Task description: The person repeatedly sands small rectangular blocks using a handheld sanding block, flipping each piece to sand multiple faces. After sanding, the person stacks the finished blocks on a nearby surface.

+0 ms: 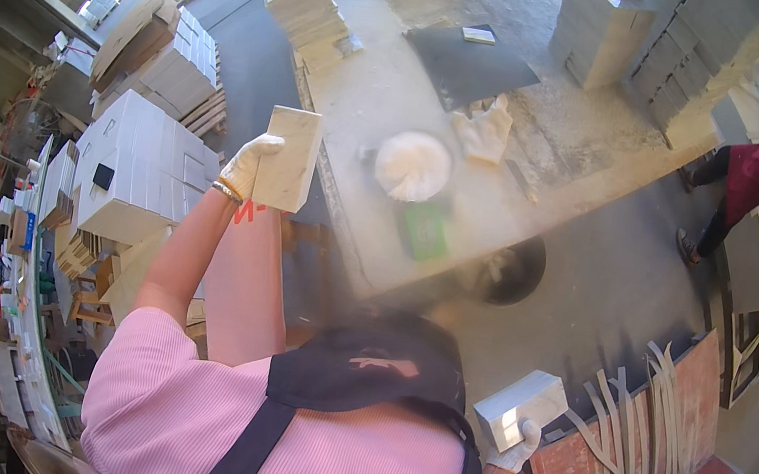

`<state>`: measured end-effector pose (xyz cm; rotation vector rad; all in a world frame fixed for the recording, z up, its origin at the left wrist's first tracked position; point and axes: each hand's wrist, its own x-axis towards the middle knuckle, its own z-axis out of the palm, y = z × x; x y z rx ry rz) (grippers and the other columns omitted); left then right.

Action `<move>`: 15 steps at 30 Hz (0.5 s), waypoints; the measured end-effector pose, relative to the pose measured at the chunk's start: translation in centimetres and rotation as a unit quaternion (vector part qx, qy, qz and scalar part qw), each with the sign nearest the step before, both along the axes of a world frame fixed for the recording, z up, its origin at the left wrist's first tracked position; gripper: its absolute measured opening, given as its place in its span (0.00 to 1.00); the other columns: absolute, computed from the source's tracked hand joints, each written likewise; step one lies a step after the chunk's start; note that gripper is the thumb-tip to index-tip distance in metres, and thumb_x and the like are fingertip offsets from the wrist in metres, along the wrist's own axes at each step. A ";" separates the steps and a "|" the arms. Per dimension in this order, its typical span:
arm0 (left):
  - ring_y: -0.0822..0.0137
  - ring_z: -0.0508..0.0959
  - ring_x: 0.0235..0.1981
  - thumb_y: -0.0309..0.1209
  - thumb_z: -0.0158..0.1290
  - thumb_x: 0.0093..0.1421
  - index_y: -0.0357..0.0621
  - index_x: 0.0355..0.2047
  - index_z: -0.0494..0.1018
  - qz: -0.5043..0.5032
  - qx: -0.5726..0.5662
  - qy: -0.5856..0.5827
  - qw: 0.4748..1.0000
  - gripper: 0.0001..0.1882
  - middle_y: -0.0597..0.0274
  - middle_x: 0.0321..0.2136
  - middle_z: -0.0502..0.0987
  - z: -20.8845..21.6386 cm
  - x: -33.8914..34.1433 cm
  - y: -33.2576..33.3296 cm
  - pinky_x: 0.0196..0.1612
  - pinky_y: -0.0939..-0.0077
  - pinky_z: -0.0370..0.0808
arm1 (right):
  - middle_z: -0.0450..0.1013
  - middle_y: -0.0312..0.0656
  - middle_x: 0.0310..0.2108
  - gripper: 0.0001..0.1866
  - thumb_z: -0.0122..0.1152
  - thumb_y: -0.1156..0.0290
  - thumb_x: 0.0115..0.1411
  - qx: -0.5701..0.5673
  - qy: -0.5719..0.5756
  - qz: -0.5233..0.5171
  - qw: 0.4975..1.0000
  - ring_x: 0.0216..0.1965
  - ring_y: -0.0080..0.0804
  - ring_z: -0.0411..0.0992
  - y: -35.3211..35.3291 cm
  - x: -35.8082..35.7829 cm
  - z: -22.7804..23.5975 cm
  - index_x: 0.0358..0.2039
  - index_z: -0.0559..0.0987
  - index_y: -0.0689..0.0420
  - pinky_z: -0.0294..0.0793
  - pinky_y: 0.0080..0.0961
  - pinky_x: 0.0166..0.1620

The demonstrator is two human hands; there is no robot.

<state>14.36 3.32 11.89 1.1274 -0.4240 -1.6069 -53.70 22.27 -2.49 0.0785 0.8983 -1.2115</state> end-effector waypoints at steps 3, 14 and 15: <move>0.56 0.84 0.45 0.37 0.63 0.56 0.38 0.57 0.72 -0.052 0.015 -0.015 0.998 0.30 0.51 0.46 0.82 -1.4 1.5 -6.1 0.50 0.55 0.83 | 0.73 0.50 0.56 0.49 0.72 0.65 0.42 -0.012 -0.006 -0.001 1.000 0.55 0.50 0.75 -3.1 1.3 0.5 0.67 0.65 0.61 0.78 0.50 0.60; 0.67 0.83 0.45 0.33 0.61 0.60 0.45 0.48 0.80 -0.255 0.027 -0.068 0.964 0.15 0.62 0.42 0.83 -10.0 2.8 -24.5 0.52 0.65 0.80 | 0.71 0.45 0.60 0.51 0.73 0.62 0.43 -0.019 0.156 -0.196 0.968 0.60 0.47 0.70 -0.4 16.5 6.2 0.69 0.64 0.59 0.71 0.46 0.64; 0.68 0.82 0.45 0.32 0.60 0.61 0.45 0.47 0.80 -0.271 0.014 -0.061 0.960 0.14 0.63 0.42 0.83 -10.6 2.3 -25.4 0.52 0.67 0.79 | 0.71 0.45 0.60 0.51 0.74 0.62 0.43 -0.040 0.156 -0.191 0.968 0.60 0.46 0.70 0.0 18.3 6.8 0.69 0.64 0.59 0.71 0.46 0.64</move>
